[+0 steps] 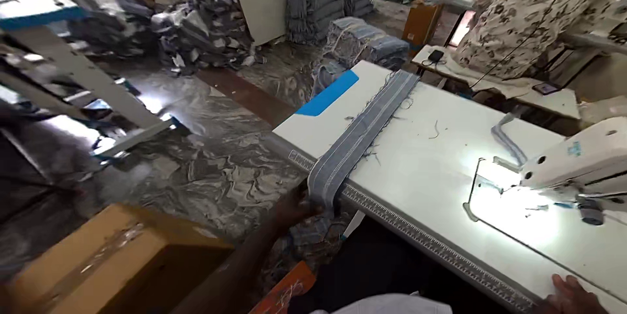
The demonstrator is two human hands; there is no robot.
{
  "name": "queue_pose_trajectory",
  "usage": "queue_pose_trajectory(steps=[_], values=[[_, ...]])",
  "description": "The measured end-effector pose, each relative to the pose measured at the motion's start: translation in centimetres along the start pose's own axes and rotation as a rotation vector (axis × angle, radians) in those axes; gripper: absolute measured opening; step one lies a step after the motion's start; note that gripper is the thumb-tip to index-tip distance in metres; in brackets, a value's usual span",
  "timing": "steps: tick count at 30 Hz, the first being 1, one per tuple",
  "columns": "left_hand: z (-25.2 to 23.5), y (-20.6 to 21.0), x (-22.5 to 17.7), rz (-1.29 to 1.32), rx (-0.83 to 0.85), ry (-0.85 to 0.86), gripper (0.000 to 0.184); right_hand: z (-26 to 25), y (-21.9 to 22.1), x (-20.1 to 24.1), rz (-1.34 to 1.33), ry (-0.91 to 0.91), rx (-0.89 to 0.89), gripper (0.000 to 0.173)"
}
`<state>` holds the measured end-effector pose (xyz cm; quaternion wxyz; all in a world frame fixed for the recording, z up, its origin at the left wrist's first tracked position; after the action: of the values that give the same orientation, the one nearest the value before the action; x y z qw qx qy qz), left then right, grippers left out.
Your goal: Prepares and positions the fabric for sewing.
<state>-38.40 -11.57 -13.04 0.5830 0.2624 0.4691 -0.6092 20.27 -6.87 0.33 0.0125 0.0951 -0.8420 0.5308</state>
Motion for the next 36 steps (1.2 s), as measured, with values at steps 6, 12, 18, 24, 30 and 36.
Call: queue_pose_trajectory(steps=[6,12,18,24,30,36], values=[[-2.1,2.2,8.0,-0.003,0.122,-0.070,0.056,-3.0,-0.8,5.8,-0.544,-0.066,0.247,0.033],[7.1,0.0,7.6,-0.031,-0.094,0.012,0.041,-2.7,-0.4,27.7,-0.879,-0.654,0.617,0.024],[9.3,0.2,7.2,0.053,-0.054,-0.041,0.039,-8.3,1.8,42.4,-0.634,-0.936,0.451,0.038],[7.9,1.7,6.8,0.106,0.062,-0.012,0.030,-18.3,9.4,43.1,-0.265,-0.826,0.504,0.041],[5.3,2.3,-0.8,0.322,0.063,0.108,0.031,-26.5,13.5,39.6,-0.064,-0.665,0.488,0.037],[4.5,1.8,-4.3,0.438,0.087,0.213,0.026,-25.5,8.8,39.3,-0.291,-0.669,0.465,0.038]])
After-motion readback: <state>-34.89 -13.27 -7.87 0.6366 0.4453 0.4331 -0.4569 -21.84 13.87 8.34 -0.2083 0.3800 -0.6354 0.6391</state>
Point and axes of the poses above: each hand's wrist, its own z-axis away from the middle knuckle, its own y-axis out of the palm, x = y × z, the point moved 10 cm from there along -z, towards the middle knuckle, and after that the axes turned 8 degrees about x, right-handed, at the moved point
